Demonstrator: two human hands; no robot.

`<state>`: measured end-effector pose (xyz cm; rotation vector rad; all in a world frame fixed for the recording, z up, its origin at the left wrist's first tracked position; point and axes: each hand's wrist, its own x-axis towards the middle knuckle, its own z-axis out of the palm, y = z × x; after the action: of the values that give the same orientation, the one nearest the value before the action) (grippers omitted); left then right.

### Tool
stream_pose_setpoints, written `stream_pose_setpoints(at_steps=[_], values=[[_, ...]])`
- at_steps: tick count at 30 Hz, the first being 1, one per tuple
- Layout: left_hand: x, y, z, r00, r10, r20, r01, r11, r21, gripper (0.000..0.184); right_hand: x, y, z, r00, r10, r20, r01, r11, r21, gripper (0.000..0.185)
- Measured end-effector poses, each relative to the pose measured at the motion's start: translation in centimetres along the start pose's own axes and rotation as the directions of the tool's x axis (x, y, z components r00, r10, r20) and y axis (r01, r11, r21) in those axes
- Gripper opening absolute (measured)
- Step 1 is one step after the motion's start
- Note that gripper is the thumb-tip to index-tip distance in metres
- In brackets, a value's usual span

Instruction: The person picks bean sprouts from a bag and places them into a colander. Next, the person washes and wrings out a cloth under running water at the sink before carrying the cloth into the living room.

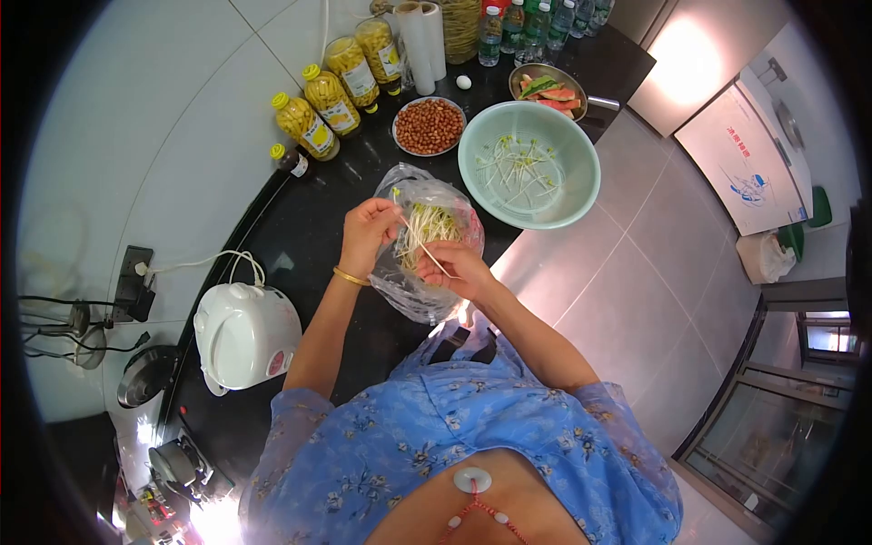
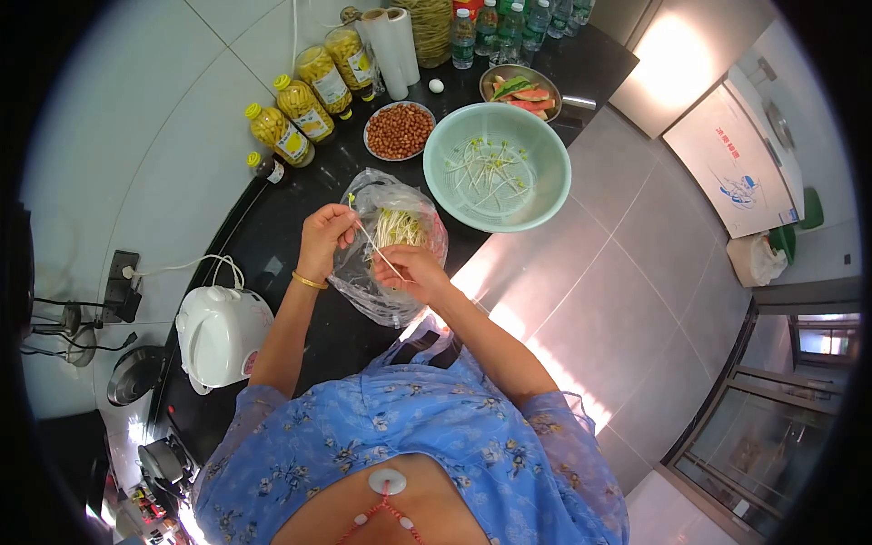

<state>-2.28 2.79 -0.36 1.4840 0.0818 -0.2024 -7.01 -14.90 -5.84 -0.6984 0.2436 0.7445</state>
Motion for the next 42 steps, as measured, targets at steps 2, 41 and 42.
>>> stream_pose_setpoints(at_steps=[2, 41, 42], values=[[0.5, -0.1, -0.4, 1.000, 0.001, -0.025, -0.001, 1.000, 0.017, 0.007, -0.5, 0.2, 0.1, 0.999, 0.001, 0.041, -0.001, 1.000, -0.010, 0.019], [4.1, -10.5, 4.5, 0.971, 0.112, 0.213, -0.240, 0.466, 0.851, 0.018, -2.9, -0.8, -8.1, 0.990, -0.045, -0.131, 0.073, 0.973, 0.219, 0.018], [4.1, -11.0, 4.7, 0.952, 0.224, 0.207, -0.278, 0.354, 0.893, 0.018, -2.9, -0.8, -7.9, 0.991, -0.043, -0.125, 0.069, 0.976, 0.207, 0.018]])
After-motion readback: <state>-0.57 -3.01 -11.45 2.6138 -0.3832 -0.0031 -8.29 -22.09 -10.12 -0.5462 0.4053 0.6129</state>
